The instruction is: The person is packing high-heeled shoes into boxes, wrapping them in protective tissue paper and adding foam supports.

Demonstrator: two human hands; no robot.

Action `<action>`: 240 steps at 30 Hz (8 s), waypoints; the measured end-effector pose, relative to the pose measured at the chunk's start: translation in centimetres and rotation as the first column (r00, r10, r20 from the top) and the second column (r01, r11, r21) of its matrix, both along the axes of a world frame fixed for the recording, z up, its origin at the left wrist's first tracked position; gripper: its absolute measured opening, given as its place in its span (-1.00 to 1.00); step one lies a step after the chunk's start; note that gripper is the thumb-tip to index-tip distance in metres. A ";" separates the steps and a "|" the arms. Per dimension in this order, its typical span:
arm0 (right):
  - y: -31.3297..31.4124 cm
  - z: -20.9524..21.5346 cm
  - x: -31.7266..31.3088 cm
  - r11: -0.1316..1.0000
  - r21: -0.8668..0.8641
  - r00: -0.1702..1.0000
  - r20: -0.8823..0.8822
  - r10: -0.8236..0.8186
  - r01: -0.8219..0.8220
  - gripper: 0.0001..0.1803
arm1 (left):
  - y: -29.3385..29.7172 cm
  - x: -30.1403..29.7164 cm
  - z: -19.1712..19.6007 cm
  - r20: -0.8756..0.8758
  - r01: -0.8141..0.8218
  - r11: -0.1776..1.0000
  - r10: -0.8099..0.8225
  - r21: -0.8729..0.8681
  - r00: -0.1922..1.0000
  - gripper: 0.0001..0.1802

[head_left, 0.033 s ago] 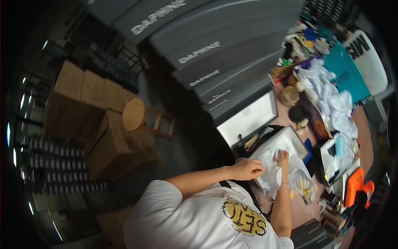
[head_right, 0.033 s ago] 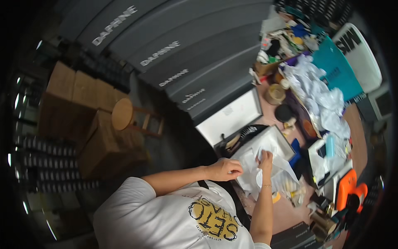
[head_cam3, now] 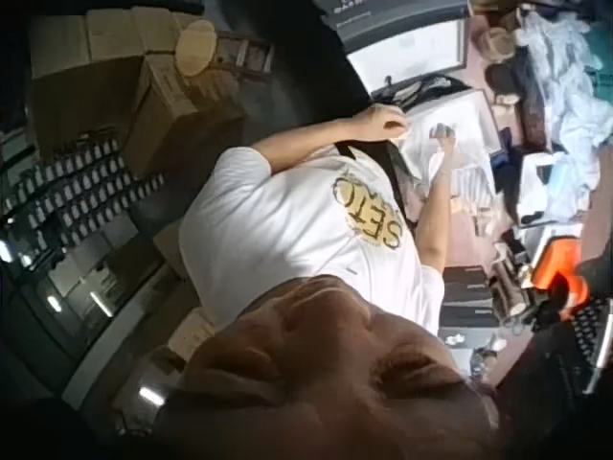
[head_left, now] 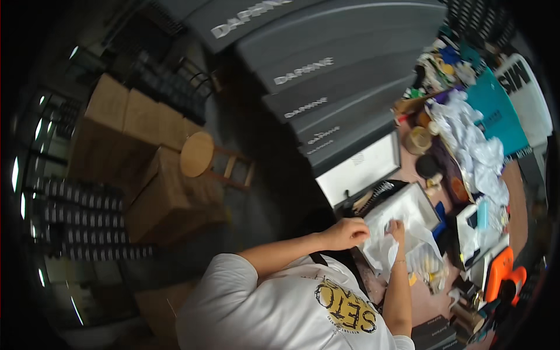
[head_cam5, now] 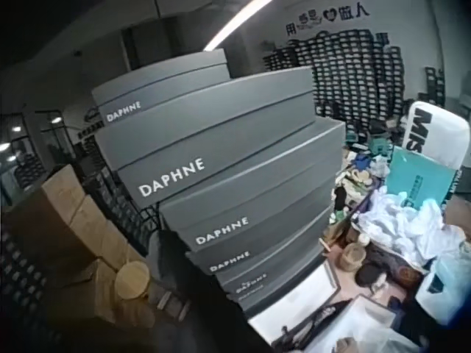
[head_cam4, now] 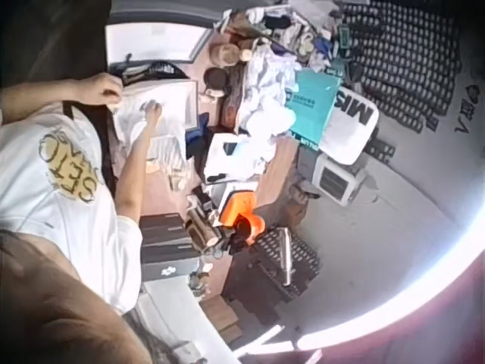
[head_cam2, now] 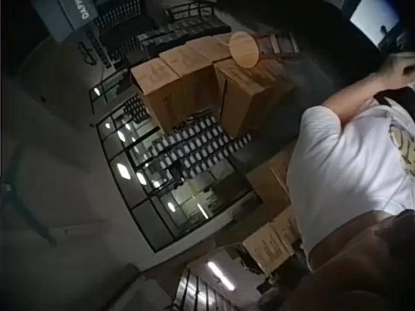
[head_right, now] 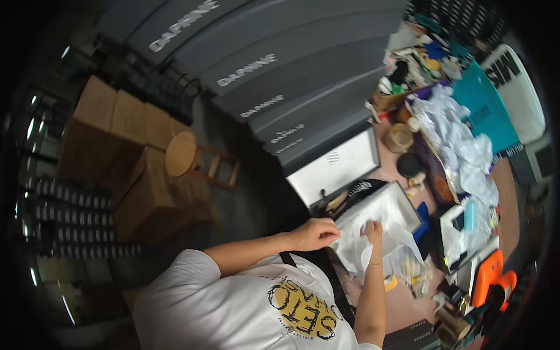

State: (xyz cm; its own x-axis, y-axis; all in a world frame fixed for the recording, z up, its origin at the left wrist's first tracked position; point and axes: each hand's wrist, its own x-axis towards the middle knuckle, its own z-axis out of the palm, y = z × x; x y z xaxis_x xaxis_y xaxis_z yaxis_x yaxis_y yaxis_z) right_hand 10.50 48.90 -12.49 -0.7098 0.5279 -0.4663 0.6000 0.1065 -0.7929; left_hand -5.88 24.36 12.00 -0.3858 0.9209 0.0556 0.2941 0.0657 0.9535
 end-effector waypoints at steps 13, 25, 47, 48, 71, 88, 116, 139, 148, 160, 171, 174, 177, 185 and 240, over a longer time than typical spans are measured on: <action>-2.9 17.0 -0.2 0.736 0.607 0.953 0.223 0.205 -0.300 -0.50 | -49.1 -19.1 -26.9 0.294 -0.791 -0.144 0.877 -0.595 -0.381 -0.63; -11.2 18.2 -2.7 0.760 0.493 0.779 0.626 0.027 -0.423 -0.24 | -62.9 -38.1 -31.2 0.667 -0.782 -0.121 0.451 -0.612 -0.592 -0.25; -11.7 15.5 -0.4 0.826 0.449 0.934 0.262 0.243 -0.341 -0.44 | -51.8 -10.1 -37.1 0.692 -0.735 -0.036 0.308 -0.678 -0.653 -0.50; -12.1 15.9 -0.7 0.849 0.428 0.945 0.238 0.225 -0.310 -0.43 | -49.7 -8.3 -35.9 0.678 -0.712 -0.053 0.264 -0.700 -0.686 -0.51; -12.9 13.4 0.7 0.898 0.439 0.997 -0.073 -0.001 0.033 -0.46 | -33.1 -6.2 -26.0 0.270 -0.050 0.339 0.822 -0.939 0.502 -0.64; -16.9 23.3 3.0 0.562 0.572 0.801 -0.464 -0.378 0.597 -0.73 | -7.7 -7.8 -4.5 -0.415 0.576 0.810 -0.490 0.108 0.767 -0.27; -51.5 -6.4 12.4 0.358 -0.563 0.667 0.618 -0.416 0.745 -0.51 | 10.2 3.0 -9.1 -0.528 0.511 0.506 -0.841 -0.695 0.114 -0.46; -25.1 22.5 11.0 0.708 0.415 0.815 -0.392 -0.427 0.571 -0.76 | 0.2 0.4 -8.2 -0.669 0.571 0.819 -0.391 0.060 0.632 -0.54; -11.1 15.8 0.0 0.544 0.795 0.962 -0.189 -0.196 0.267 -0.62 | -0.2 0.3 -9.9 -0.745 0.607 0.794 -0.430 -0.044 0.509 -0.52; -10.9 10.1 -1.2 0.684 0.719 0.985 -0.010 -0.174 0.128 -0.84 | 0.0 1.8 -6.7 -0.560 0.471 0.880 -0.360 0.062 0.746 -0.47; -17.5 20.5 3.8 0.558 0.590 0.806 -0.506 -0.308 0.584 -0.71 | 2.1 1.8 -9.6 -0.784 0.614 0.783 -0.444 -0.104 0.434 -0.78; -20.7 21.3 7.9 0.595 0.595 0.842 -0.392 -0.372 0.540 -0.76 | 2.2 1.9 -9.9 -0.787 0.628 0.776 -0.429 -0.069 0.444 -0.79; -23.7 20.3 9.9 0.605 0.579 0.837 -0.380 -0.393 0.547 -0.78 | 2.1 2.1 -10.1 -0.801 0.634 0.770 -0.421 -0.068 0.425 -0.79; -26.1 18.9 9.2 0.694 0.511 0.860 -0.354 -0.367 0.507 -0.76 | 1.8 1.6 -10.1 -0.822 0.627 0.775 -0.406 -0.078 0.400 -0.80; -22.5 23.7 0.0 0.882 -0.070 0.703 -0.575 -0.418 0.467 -0.15 | -2.3 -2.3 -5.0 0.660 0.296 0.944 -0.130 -0.146 0.739 -0.60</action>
